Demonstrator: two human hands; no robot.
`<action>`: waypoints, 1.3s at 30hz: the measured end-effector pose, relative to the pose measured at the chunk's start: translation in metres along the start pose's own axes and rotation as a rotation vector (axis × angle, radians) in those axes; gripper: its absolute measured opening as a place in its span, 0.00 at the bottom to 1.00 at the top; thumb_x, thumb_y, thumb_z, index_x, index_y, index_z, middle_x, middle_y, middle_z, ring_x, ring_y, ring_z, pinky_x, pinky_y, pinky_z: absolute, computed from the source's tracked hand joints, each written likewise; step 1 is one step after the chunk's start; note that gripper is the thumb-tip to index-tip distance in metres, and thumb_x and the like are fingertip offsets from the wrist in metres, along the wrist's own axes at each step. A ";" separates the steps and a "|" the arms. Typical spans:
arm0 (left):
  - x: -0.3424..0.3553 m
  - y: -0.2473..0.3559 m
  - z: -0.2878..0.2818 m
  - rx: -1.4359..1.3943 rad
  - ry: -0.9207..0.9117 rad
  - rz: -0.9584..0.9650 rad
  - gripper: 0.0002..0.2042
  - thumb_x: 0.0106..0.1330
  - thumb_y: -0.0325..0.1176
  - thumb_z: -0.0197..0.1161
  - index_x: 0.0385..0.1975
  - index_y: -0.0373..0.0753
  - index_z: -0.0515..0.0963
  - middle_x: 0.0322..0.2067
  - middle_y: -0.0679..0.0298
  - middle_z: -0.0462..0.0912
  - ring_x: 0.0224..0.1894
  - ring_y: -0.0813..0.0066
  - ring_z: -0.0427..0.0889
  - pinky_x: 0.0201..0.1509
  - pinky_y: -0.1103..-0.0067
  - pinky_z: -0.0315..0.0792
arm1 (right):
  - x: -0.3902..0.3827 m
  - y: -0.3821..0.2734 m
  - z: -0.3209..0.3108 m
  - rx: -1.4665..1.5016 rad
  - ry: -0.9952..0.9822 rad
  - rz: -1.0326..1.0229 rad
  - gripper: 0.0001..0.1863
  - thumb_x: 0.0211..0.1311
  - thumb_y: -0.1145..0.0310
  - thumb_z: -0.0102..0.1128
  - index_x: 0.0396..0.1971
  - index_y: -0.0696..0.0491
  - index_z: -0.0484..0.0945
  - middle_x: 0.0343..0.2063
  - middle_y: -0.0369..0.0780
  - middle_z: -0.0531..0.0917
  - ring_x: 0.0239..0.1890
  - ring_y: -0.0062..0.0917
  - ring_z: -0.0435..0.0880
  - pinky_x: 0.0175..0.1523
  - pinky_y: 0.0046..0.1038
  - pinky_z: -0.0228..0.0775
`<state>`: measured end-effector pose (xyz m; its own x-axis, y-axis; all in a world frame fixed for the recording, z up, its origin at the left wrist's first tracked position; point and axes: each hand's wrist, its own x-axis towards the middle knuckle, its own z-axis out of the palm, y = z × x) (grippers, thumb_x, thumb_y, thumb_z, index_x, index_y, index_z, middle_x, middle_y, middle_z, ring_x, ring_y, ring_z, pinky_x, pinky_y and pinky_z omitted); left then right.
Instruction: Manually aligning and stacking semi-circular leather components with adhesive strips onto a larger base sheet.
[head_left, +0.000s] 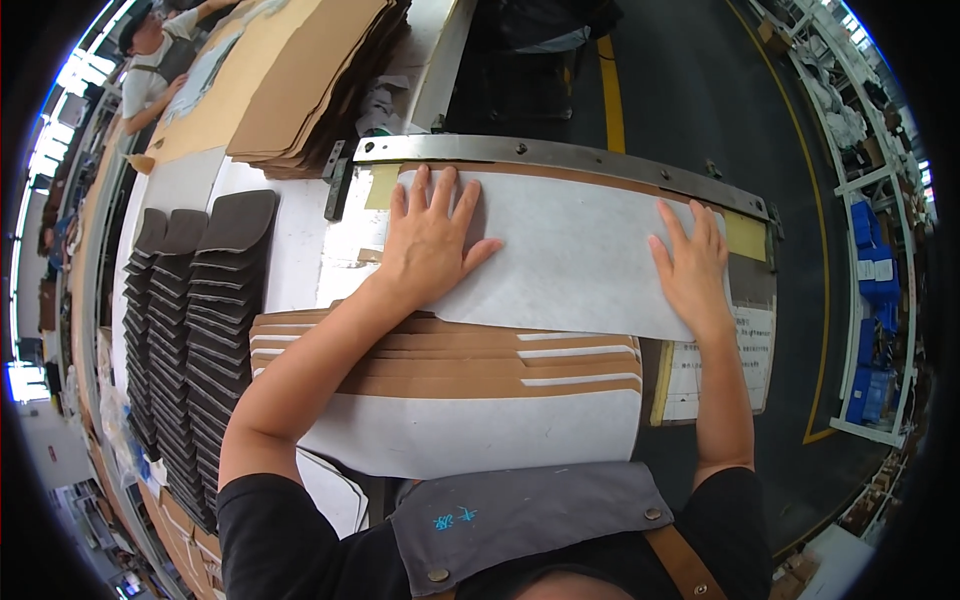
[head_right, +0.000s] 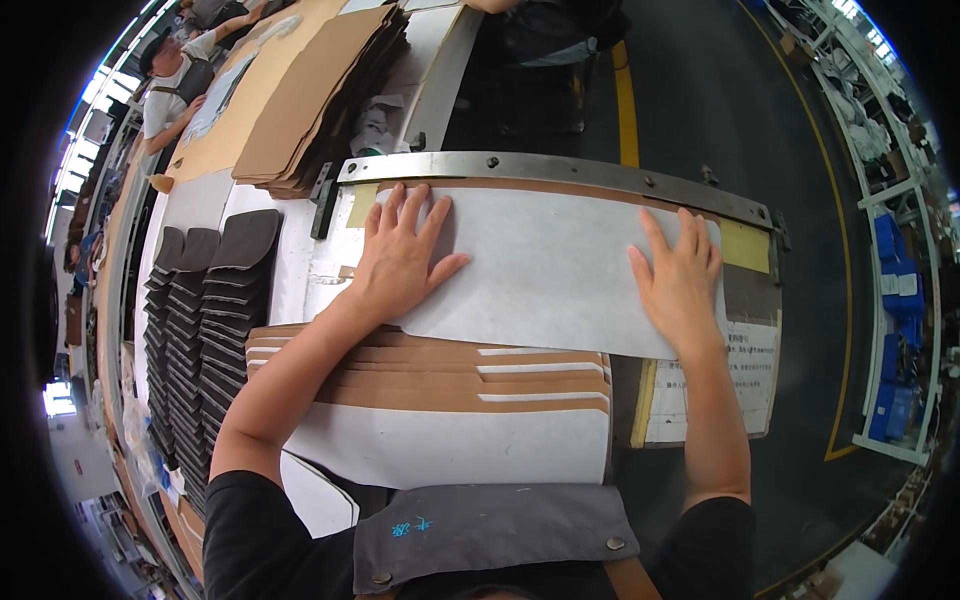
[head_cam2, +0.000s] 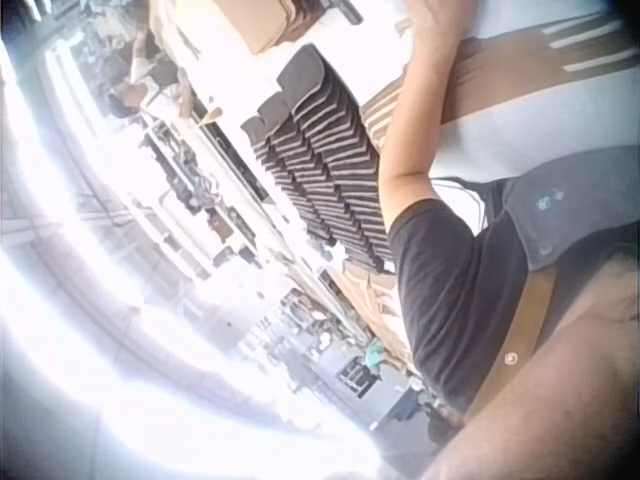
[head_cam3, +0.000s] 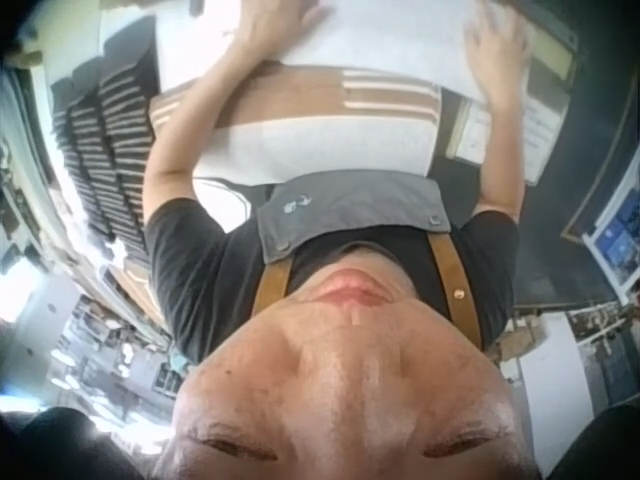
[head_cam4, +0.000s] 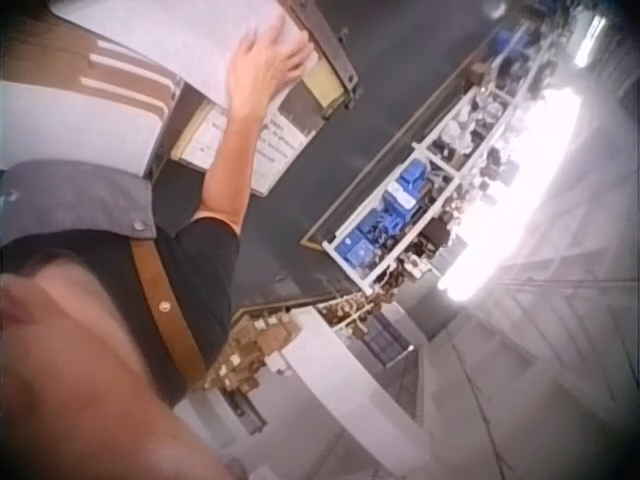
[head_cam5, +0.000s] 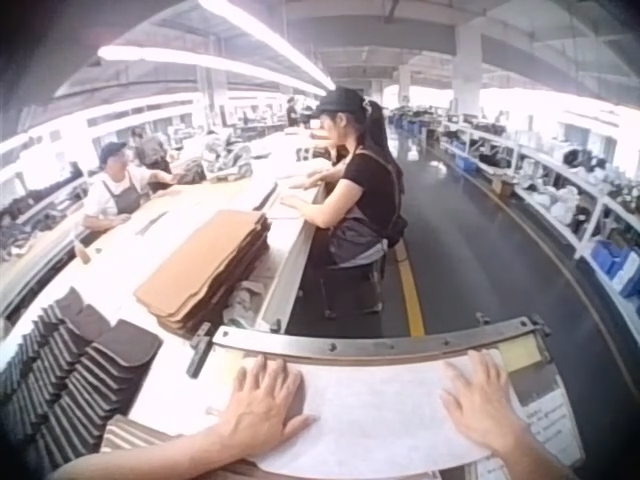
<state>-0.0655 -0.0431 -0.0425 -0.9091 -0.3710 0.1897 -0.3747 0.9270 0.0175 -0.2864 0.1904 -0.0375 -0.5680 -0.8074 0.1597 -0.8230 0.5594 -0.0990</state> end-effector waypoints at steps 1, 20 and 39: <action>0.000 0.000 0.000 0.002 0.000 0.001 0.33 0.63 0.56 0.54 0.59 0.37 0.65 0.60 0.46 0.60 0.63 0.39 0.57 0.63 0.51 0.52 | 0.000 0.000 -0.001 0.005 -0.003 0.002 0.24 0.67 0.58 0.50 0.61 0.46 0.66 0.61 0.53 0.59 0.66 0.49 0.53 0.66 0.52 0.43; 0.003 -0.003 -0.007 -0.059 -0.013 0.022 0.32 0.61 0.55 0.57 0.59 0.38 0.65 0.60 0.47 0.60 0.63 0.38 0.56 0.65 0.53 0.51 | 0.000 0.004 0.002 -0.003 -0.004 -0.002 0.25 0.66 0.57 0.50 0.61 0.45 0.66 0.62 0.53 0.59 0.66 0.50 0.53 0.66 0.52 0.43; 0.001 -0.003 -0.007 -0.021 -0.038 -0.010 0.34 0.61 0.53 0.59 0.58 0.33 0.62 0.60 0.48 0.61 0.64 0.44 0.55 0.67 0.57 0.47 | -0.001 0.004 0.008 -0.039 0.048 -0.024 0.25 0.65 0.55 0.51 0.60 0.46 0.67 0.60 0.55 0.60 0.65 0.51 0.54 0.64 0.55 0.45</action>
<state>-0.0646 -0.0457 -0.0358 -0.9117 -0.3820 0.1515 -0.3806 0.9239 0.0395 -0.2894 0.1921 -0.0459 -0.5461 -0.8114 0.2083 -0.8349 0.5475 -0.0563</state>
